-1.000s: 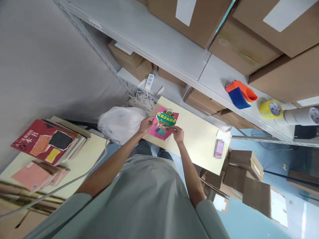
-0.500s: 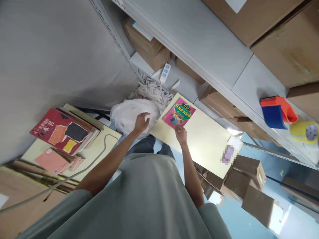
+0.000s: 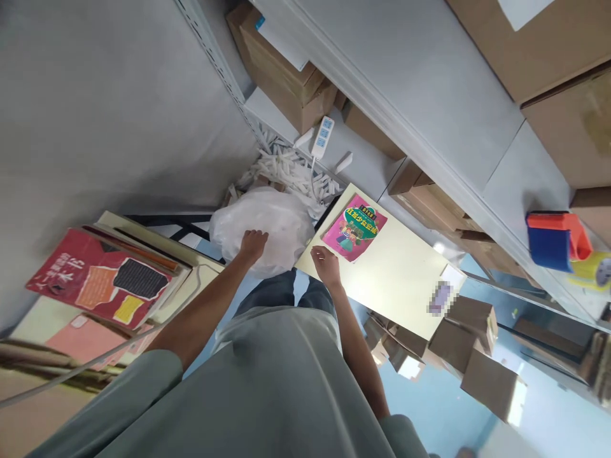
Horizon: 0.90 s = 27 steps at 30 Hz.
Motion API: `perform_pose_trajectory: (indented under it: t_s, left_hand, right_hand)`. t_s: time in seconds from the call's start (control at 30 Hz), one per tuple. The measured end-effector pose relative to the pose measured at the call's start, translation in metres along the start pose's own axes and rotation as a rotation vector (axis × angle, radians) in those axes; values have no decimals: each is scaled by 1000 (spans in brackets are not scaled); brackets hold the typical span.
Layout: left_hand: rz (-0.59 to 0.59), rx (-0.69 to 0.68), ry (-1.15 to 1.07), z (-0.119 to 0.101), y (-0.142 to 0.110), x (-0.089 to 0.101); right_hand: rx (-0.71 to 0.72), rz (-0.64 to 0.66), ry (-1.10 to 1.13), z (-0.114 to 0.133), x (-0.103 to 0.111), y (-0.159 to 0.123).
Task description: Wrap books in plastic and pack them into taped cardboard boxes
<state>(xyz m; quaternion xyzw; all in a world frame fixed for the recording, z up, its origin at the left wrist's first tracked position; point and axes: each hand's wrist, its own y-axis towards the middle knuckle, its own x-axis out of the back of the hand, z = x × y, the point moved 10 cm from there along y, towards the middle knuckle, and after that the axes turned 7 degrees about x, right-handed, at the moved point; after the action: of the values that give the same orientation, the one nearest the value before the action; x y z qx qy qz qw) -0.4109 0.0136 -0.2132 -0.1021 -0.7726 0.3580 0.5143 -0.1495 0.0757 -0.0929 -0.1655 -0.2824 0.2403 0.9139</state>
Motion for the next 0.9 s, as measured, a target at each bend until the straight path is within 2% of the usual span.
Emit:
perform_pose_trajectory:
  t_s: [0.1, 0.23, 0.43, 0.57, 0.67, 0.77, 0.83, 0.9]
  left_hand:
    - [-12, 8, -39, 3, 7, 7]
    - [-80, -16, -122, 10, 0, 34]
    - [-263, -157, -590, 5, -52, 105]
    - [-300, -235, -676, -23, -93, 128]
    - [-274, -278, -627, -53, -114, 121]
    - [-194, -337, -532, -78, -126, 99]
    - [-137, -377, -484, -87, -130, 85]
    - [-107, -370, -451, -86, -129, 75]
  right_hand:
    - [-29, -6, -21, -2, 0, -2]
    - [-32, 7, -31, 6, -8, 5]
    - [26, 105, 53, 49, -49, 30]
    - [45, 199, 215, 81, -77, 34]
    - [24, 172, 227, 89, -76, 32]
    - [38, 83, 79, 83, -58, 29]
    - [29, 68, -11, 73, -51, 26]
    - [-16, 91, -48, 58, -51, 22]
